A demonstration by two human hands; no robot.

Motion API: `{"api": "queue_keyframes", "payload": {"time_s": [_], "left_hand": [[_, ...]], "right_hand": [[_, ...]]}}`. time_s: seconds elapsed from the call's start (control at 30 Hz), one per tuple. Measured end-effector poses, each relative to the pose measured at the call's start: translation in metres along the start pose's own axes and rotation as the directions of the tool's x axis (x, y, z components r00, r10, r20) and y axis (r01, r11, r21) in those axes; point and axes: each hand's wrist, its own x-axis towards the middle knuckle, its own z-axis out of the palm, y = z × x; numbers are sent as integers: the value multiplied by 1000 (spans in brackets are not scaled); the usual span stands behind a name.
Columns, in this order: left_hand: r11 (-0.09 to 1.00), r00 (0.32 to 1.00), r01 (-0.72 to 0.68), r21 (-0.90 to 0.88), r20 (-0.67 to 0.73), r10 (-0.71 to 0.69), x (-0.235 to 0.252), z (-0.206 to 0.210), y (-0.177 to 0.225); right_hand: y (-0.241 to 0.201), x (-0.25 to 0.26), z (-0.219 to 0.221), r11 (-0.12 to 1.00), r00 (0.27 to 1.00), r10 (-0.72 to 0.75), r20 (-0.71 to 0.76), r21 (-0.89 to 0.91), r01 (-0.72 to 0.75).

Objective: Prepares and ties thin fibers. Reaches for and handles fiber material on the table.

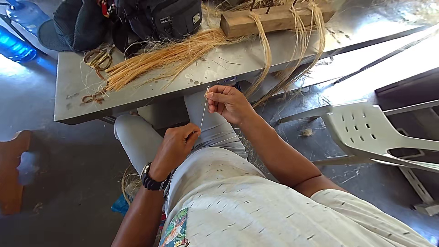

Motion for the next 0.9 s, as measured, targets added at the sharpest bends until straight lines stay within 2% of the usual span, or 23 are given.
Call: {"api": "queue_keyframes", "payload": {"time_s": [0.27, 0.47, 0.57, 0.63, 0.67, 0.73, 0.83, 0.9], "left_hand": [[999, 995, -52, 2, 83, 51, -6, -2, -6], [988, 971, -150, -39, 183, 155, -9, 2, -9], [990, 963, -135, -34, 232, 139, -7, 3, -11], [997, 966, -79, -7, 247, 78, -1, -2, -15], [999, 973, -52, 10, 224, 49, 3, -7, -15], [998, 996, -35, 47, 88, 31, 15, -18, -9], [998, 986, -10, 57, -168, 19, 32, -28, 10], [1000, 972, -3, 12, -234, 6, 37, -28, 20]], "right_hand": [[3, 1, -4, 998, 999, -43, -31, 43, 44], [9, -1, 0, 997, 997, -75, -3, 21, 75], [9, -1, 1, 995, 997, -73, 11, -62, 73], [6, -1, 0, 973, 997, -80, 20, -215, 82], [4, -3, 3, 951, 996, -81, 22, -297, 84], [0, -13, 12, 899, 995, -95, 33, -427, 100], [2, -17, 20, 846, 988, -114, 103, -511, 151], [4, -16, 24, 839, 985, -104, 135, -520, 159]]}}
